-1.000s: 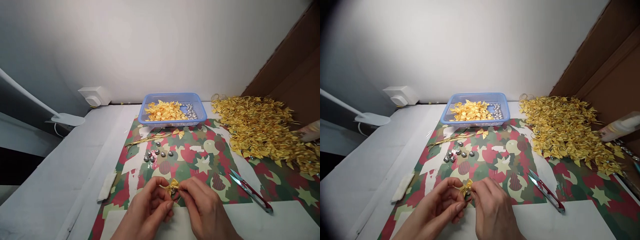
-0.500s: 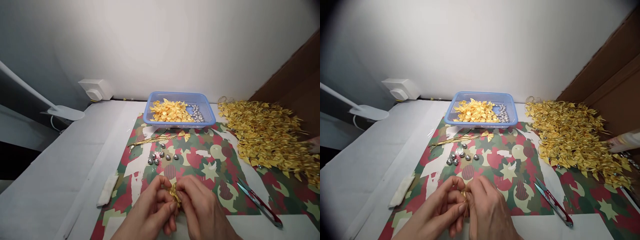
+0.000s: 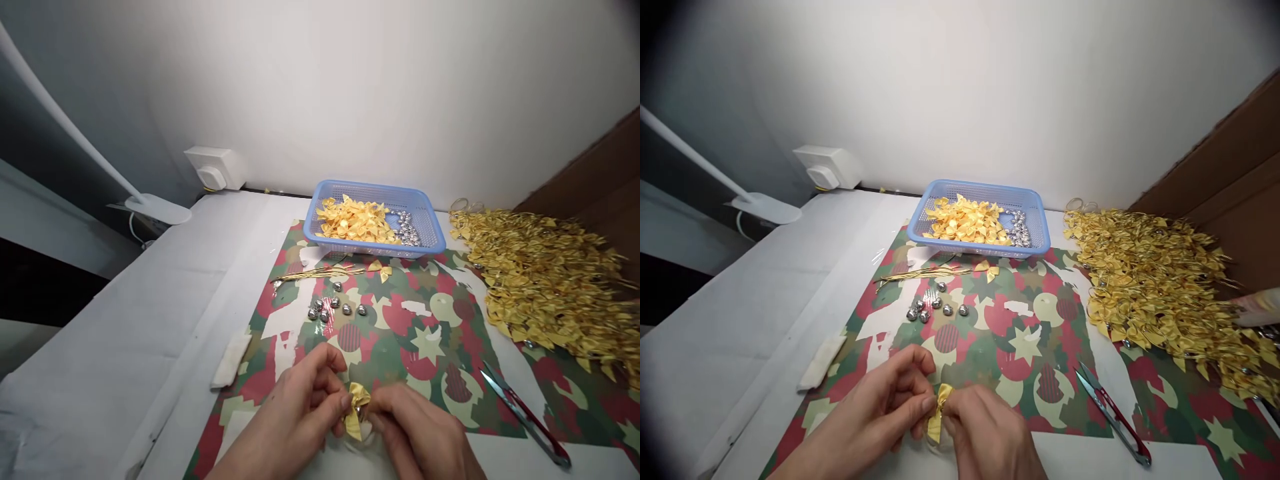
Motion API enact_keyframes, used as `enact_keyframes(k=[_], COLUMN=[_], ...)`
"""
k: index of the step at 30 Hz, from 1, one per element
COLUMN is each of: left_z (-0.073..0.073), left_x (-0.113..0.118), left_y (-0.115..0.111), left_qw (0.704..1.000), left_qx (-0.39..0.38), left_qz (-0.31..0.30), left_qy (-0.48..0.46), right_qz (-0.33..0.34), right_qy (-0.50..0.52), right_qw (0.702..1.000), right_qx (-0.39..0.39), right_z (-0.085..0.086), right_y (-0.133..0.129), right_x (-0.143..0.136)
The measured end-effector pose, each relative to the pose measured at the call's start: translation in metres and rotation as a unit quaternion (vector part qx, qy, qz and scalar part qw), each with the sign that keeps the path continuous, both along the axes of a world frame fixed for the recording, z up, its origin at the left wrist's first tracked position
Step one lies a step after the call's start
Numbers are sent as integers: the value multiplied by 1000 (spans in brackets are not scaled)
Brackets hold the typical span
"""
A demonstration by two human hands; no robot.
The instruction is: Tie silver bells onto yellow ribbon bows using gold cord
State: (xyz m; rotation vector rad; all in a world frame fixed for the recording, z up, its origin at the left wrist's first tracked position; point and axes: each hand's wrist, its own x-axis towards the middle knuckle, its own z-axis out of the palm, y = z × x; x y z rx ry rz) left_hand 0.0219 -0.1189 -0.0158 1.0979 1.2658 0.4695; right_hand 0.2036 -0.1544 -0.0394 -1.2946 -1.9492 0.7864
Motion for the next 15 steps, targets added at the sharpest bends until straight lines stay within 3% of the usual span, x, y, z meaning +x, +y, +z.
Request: enact_keyframes(k=[3,6,10,15], left_z=[0,-1,-5,-7], left_x=[0,-2,-4,-5], left_y=[-2,-5,-11,-13], left_qw=[1000,999,998,996], left_qx=[-1,8,33,78], left_qz=[13,31,42,28], left_qy=[-3,-20,-43,-13], right_qz=[17,29,16,-8], right_qy=[-24,-88,-149,-202], right_qw=[999,994,985,970], right_qx=[13,50,90,137], right_z=[5,-2,-13,-9], right_y=[14,20,15,11], right_x=[3,2,-4,-13])
